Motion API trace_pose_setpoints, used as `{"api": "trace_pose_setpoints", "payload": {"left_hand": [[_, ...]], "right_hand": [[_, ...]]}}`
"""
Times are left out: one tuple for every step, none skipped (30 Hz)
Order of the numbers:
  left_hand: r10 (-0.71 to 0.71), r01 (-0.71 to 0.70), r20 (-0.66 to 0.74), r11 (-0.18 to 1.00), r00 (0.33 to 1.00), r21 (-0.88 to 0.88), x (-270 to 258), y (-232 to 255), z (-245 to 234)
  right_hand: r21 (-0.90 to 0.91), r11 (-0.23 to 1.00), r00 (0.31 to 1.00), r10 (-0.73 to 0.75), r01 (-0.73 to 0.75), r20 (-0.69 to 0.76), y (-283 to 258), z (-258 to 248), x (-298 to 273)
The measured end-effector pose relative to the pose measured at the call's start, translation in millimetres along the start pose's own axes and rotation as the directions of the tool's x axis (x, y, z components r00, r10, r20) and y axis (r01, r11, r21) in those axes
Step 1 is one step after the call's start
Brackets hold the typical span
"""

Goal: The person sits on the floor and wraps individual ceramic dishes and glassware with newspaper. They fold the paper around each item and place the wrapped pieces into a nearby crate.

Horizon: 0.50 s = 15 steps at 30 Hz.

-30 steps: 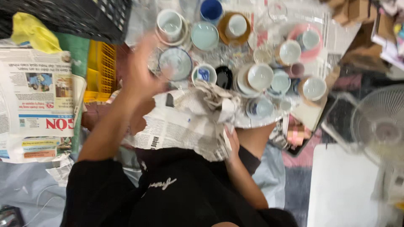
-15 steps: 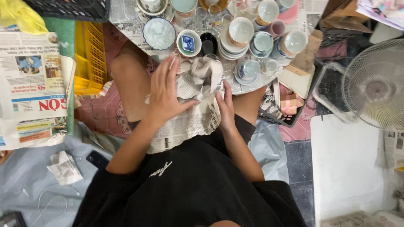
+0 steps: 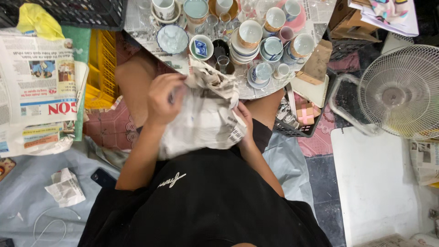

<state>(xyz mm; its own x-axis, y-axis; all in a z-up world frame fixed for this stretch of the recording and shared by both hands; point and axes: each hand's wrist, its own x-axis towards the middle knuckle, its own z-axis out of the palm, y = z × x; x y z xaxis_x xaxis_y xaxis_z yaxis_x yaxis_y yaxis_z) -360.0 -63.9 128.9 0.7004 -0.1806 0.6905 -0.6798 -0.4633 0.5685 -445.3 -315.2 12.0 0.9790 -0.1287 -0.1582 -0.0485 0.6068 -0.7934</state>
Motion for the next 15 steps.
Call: {"api": "trace_pose_setpoints", "payload": {"left_hand": [[-0.131,0.130,-0.013,0.990,0.991,-0.062,1.1,-1.7,-2.5],[-0.262,0.258,-0.020,0.958,0.965,-0.124,1.7,-2.1,-4.0],[-0.295,0.293,-0.030,0.954,0.955,-0.070,2.5,-2.9,-8.3],[-0.325,0.324,-0.043,0.946,0.945,-0.016,5.3,-6.1,-16.2],[-0.353,0.355,-0.056,0.934,0.934,0.038,8.1,-8.3,-21.2],[-0.340,0.341,-0.056,0.940,0.939,0.008,11.4,-11.2,-23.3],[-0.328,0.327,-0.056,0.945,0.943,-0.023,15.0,-15.7,-26.7],[-0.312,0.310,-0.056,0.949,0.948,-0.054,17.7,-19.6,-28.6],[-0.315,0.312,-0.059,0.949,0.947,-0.053,19.4,-22.2,-28.1],[-0.315,0.312,-0.061,0.949,0.947,-0.053,21.9,-24.7,-27.2],[-0.316,0.313,-0.063,0.948,0.947,-0.053,23.1,-25.9,-27.2],[-0.221,0.222,-0.069,0.975,0.973,0.001,21.4,-24.3,-28.2],[-0.124,0.128,-0.070,0.990,0.990,0.055,18.0,-20.5,-29.5],[-0.028,0.035,-0.064,0.994,0.998,0.108,17.0,-16.7,-28.9],[0.007,-0.005,-0.017,0.989,1.000,0.151,18.5,-12.9,-25.4]], "right_hand": [[0.014,1.000,1.000,0.020,-0.020,0.002,-1.4,-1.7,1.9],[0.028,0.999,0.999,0.043,-0.044,0.006,-0.9,-4.1,3.6],[0.025,0.998,0.998,0.056,-0.056,0.027,1.2,-8.1,5.1],[0.024,0.998,0.997,0.065,-0.066,0.049,4.3,-13.8,8.0],[0.022,0.997,0.995,0.075,-0.076,0.071,9.7,-20.3,9.8],[-0.007,0.998,0.994,0.062,-0.061,0.091,16.5,-27.4,10.4],[-0.037,0.998,0.993,0.049,-0.045,0.112,23.6,-34.4,10.4],[-0.065,0.998,0.991,0.035,-0.026,0.132,30.0,-40.0,11.3],[-0.073,0.996,0.990,0.056,-0.046,0.131,35.5,-42.3,13.1],[-0.081,0.995,0.989,0.075,-0.065,0.128,38.7,-39.9,15.6],[-0.089,0.993,0.988,0.094,-0.083,0.126,37.2,-34.2,16.9],[-0.054,0.999,0.992,0.013,-0.006,0.127,30.5,-26.4,16.5],[-0.018,0.997,0.989,-0.068,0.071,0.128,19.8,-15.9,15.9],[0.018,0.989,0.981,-0.148,0.147,0.126,7.8,-3.0,14.8],[-0.010,0.972,0.959,-0.230,0.235,0.166,-8.3,7.8,13.4]]}}
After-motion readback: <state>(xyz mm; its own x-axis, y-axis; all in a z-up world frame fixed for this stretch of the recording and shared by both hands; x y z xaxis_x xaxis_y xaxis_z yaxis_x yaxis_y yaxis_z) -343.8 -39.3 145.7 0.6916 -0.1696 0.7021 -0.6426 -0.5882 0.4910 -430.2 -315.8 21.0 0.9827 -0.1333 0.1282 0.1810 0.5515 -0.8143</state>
